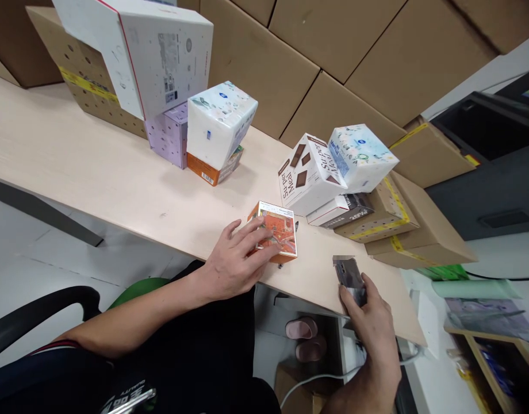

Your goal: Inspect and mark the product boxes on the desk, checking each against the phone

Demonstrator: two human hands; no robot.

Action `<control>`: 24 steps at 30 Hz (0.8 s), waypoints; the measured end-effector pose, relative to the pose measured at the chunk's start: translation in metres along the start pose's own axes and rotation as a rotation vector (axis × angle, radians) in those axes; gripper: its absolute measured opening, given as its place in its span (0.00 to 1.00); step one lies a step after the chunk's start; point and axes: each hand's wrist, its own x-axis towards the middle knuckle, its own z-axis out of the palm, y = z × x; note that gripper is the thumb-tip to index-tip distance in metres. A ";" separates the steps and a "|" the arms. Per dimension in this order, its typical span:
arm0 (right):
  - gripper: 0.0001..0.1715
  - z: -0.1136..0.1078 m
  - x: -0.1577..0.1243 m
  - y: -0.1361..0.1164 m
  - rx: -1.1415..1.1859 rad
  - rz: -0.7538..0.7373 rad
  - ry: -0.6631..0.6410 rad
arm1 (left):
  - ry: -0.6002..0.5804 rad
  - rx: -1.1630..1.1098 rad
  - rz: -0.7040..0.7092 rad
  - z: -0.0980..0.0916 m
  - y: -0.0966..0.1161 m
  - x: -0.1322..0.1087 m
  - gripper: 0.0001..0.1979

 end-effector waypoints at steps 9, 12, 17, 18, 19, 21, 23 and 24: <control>0.32 0.015 -0.031 -0.115 0.440 -0.426 -0.038 | 0.131 0.050 -0.193 -0.024 -0.005 -0.015 0.34; 0.34 0.029 -0.035 -0.167 0.533 -0.747 -0.176 | 0.113 0.161 -0.217 -0.028 -0.012 -0.019 0.39; 0.35 0.042 -0.023 -0.210 0.477 -0.841 -0.173 | -0.126 0.398 -0.217 -0.027 -0.033 0.003 0.24; 0.36 0.042 -0.020 -0.212 0.467 -0.838 -0.176 | -0.159 0.429 -0.238 -0.026 -0.038 0.011 0.24; 0.36 0.042 -0.017 -0.212 0.461 -0.837 -0.181 | -0.200 0.470 -0.271 -0.025 -0.043 0.020 0.25; 0.35 0.041 -0.013 -0.208 0.458 -0.826 -0.185 | -0.302 0.548 -0.337 -0.024 -0.052 0.036 0.27; 0.33 0.039 -0.012 -0.200 0.454 -0.790 -0.185 | -0.387 0.583 -0.406 -0.024 -0.057 0.049 0.30; 0.32 0.038 -0.012 -0.195 0.452 -0.765 -0.178 | -0.398 0.585 -0.430 -0.025 -0.058 0.054 0.31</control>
